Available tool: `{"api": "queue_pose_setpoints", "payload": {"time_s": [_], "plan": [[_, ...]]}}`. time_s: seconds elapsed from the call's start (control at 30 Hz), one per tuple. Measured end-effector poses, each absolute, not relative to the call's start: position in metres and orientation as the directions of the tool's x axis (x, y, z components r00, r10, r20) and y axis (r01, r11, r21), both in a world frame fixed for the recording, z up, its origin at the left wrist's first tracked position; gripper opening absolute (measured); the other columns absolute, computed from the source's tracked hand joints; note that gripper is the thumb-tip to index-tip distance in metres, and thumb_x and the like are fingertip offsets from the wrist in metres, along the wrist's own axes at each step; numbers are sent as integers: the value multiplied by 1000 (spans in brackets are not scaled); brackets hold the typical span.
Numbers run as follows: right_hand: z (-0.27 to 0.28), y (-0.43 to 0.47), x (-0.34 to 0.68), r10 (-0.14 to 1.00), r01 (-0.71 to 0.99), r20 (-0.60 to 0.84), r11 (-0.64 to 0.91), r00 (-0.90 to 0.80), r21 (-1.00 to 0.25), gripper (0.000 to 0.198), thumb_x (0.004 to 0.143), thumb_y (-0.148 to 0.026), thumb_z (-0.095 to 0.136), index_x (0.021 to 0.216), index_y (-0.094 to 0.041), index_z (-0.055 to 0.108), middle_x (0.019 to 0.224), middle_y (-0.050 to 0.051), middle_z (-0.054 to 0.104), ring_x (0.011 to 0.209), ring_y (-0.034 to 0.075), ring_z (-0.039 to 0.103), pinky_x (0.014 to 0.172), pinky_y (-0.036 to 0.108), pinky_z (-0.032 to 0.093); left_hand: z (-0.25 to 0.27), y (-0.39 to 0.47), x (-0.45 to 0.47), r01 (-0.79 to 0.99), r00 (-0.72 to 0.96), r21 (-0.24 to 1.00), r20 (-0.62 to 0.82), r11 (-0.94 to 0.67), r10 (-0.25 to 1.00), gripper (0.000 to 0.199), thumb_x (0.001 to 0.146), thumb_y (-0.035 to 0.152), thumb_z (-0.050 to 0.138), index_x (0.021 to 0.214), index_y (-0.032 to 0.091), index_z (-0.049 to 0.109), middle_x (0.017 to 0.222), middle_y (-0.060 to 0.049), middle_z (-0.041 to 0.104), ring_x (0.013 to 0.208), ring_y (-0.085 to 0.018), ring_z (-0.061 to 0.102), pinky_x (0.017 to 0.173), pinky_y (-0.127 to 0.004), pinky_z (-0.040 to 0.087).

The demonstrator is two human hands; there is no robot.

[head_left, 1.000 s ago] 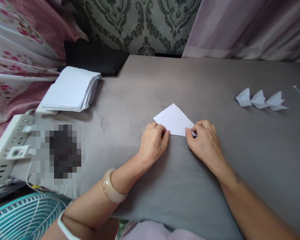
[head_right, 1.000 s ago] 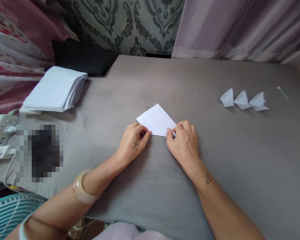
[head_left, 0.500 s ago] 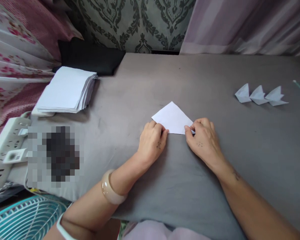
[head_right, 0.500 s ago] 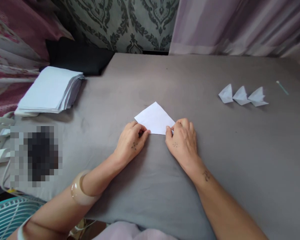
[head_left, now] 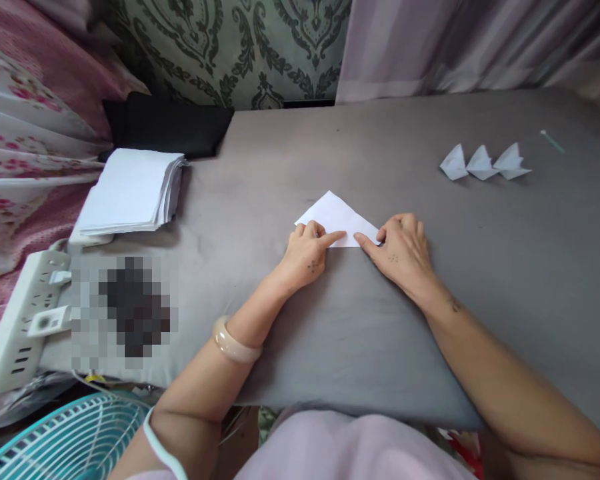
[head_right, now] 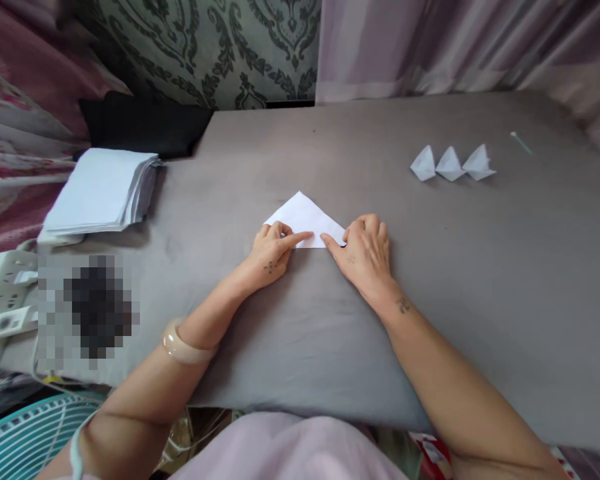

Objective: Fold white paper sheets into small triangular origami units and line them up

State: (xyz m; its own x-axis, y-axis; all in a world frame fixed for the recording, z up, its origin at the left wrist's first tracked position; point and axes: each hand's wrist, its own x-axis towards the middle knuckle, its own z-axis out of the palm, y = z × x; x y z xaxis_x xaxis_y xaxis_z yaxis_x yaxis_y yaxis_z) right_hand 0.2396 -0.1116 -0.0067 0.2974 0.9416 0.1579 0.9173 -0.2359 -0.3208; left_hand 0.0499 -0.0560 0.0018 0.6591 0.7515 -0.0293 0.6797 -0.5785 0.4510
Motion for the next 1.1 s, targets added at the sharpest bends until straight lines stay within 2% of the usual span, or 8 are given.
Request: {"api": "queue_pose_setpoints", "payload": {"time_s": [0.23, 0.37, 0.43, 0.5, 0.63, 0.87, 1.0, 1.1], "plan": [[-8, -120, 268, 953, 860, 136, -178, 272, -479, 31, 79, -47, 64, 89, -18, 59, 102, 10, 53, 94, 25, 53, 85, 40, 44, -1, -54, 50, 669, 656, 481, -24, -567, 754, 53, 88, 9, 38, 132, 30, 58, 107, -10, 49, 98, -23, 45, 91, -40, 38], [3, -125, 249, 952, 919, 258, -54, 165, -390, 22, 89, -27, 51, 106, -17, 61, 110, 14, 56, 103, 28, 52, 91, 43, 43, -1, -54, 52, 676, 649, 479, -27, -560, 760, 52, 87, 10, 40, 129, 32, 60, 106, -10, 49, 96, -23, 44, 90, -39, 38], [8, -127, 226, 962, 935, 272, 68, 32, -348, 31, 93, -16, 36, 112, -17, 61, 116, 14, 57, 105, 26, 52, 92, 40, 44, -1, -54, 52, 674, 650, 472, -15, -568, 759, 52, 87, 10, 39, 129, 32, 60, 105, -10, 49, 96, -23, 45, 90, -39, 39], [10, -130, 201, 971, 931, 233, 125, -45, -343, 33, 95, -19, 34, 116, -13, 59, 114, 16, 59, 106, 27, 54, 91, 39, 46, -2, -55, 52, 670, 653, 465, 1, -579, 757, 52, 87, 11, 40, 130, 33, 59, 104, -10, 50, 97, -23, 45, 90, -39, 38], [7, -139, 171, 977, 956, 215, 70, -8, -284, 43, 96, -31, 38, 130, -8, 51, 123, 23, 58, 112, 33, 54, 92, 47, 47, -3, -55, 51, 698, 621, 459, -4, -550, 784, 48, 88, 17, 43, 131, 34, 58, 103, -9, 51, 98, -23, 47, 92, -39, 38], [4, -151, 170, 982, 969, 176, 100, -61, -224, 52, 98, -35, 34, 137, -5, 50, 145, 27, 42, 136, 36, 38, 105, 50, 40, 1, -53, 42, 790, 458, 473, -33, -390, 888, 52, 88, 33, 53, 138, 22, 46, 110, -12, 50, 105, -27, 48, 96, -43, 39], [5, -151, 171, 984, 971, 164, 101, -66, -219, 52, 98, -34, 33, 138, -5, 50, 146, 26, 41, 136, 35, 38, 106, 48, 40, 0, -48, 32, 738, 422, 591, -26, -327, 906, 59, 80, 27, 64, 135, 15, 46, 117, -14, 45, 109, -25, 49, 97, -41, 41], [4, -151, 172, 982, 970, 177, 106, -67, -220, 50, 98, -33, 33, 138, -7, 51, 145, 26, 42, 135, 36, 39, 104, 49, 42, -3, -43, 30, 698, 320, 668, 31, -258, 947, 45, 81, 27, 63, 122, 13, 53, 118, -14, 44, 102, -21, 53, 93, -37, 45]]}}
